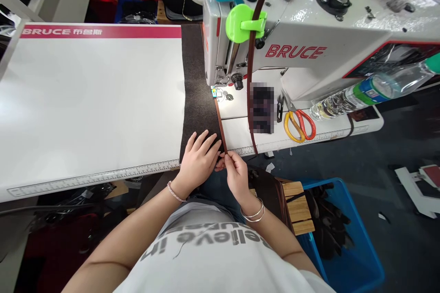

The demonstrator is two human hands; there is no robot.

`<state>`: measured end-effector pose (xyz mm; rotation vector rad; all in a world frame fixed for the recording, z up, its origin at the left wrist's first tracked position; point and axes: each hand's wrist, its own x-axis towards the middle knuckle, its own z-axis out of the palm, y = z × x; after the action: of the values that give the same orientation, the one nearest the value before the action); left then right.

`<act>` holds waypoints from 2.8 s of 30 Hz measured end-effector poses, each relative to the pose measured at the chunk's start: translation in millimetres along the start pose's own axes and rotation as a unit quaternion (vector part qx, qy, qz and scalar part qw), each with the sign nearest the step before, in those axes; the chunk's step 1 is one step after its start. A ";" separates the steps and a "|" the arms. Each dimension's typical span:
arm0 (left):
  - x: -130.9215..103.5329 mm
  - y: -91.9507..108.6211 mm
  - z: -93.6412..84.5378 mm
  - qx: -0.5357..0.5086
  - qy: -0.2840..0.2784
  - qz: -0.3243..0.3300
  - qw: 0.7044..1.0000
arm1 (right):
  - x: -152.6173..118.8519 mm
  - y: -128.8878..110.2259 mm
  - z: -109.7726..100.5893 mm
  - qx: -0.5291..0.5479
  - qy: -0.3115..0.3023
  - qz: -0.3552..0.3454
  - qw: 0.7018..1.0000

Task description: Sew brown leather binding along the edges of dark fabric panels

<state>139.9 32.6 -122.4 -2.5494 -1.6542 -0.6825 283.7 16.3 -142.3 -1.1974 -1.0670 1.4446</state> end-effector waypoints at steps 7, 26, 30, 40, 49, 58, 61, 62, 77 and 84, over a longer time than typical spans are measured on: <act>-0.9 -1.1 -0.5 -0.005 0.002 0.034 0.999 | 1.4 0.3 0.6 0.003 0.001 0.004 1.000; 0.9 -2.4 -0.2 -0.002 0.001 0.012 1.000 | 1.3 -3.7 0.9 -0.002 0.003 0.000 1.000; 1.0 -1.7 1.0 -0.010 0.008 0.001 1.000 | 1.6 -6.3 1.7 -0.004 0.006 -0.004 1.000; -1.2 -1.0 -0.9 -0.033 -0.012 0.002 0.999 | 4.2 -9.2 3.6 -0.011 0.003 0.005 1.000; -2.0 0.0 0.7 -0.028 -0.011 0.001 1.000 | 3.8 -8.9 2.5 -0.010 -0.002 -0.007 1.000; -0.3 -2.4 -1.4 -0.024 -0.009 0.005 1.000 | 4.8 -7.2 3.6 -0.007 -0.003 0.007 1.000; 1.3 -3.5 -2.4 -0.028 -0.014 0.005 0.999 | 5.2 -6.8 3.6 -0.006 -0.003 0.009 1.000; 1.8 -4.0 -2.6 -0.029 -0.015 0.006 0.999 | 5.2 -6.5 3.6 -0.003 -0.003 0.009 1.000; 4.4 7.1 5.4 -0.036 0.009 -0.029 0.999 | 6.5 -4.2 4.5 0.009 -0.004 0.002 1.000; 0.0 3.9 7.6 0.000 0.005 -0.008 1.000 | 5.3 -5.3 3.4 -0.004 -0.014 0.002 1.000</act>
<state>145.9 32.8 -128.4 -2.5301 -1.6743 -0.6954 280.6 22.3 -137.6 -1.1893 -1.0908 1.4663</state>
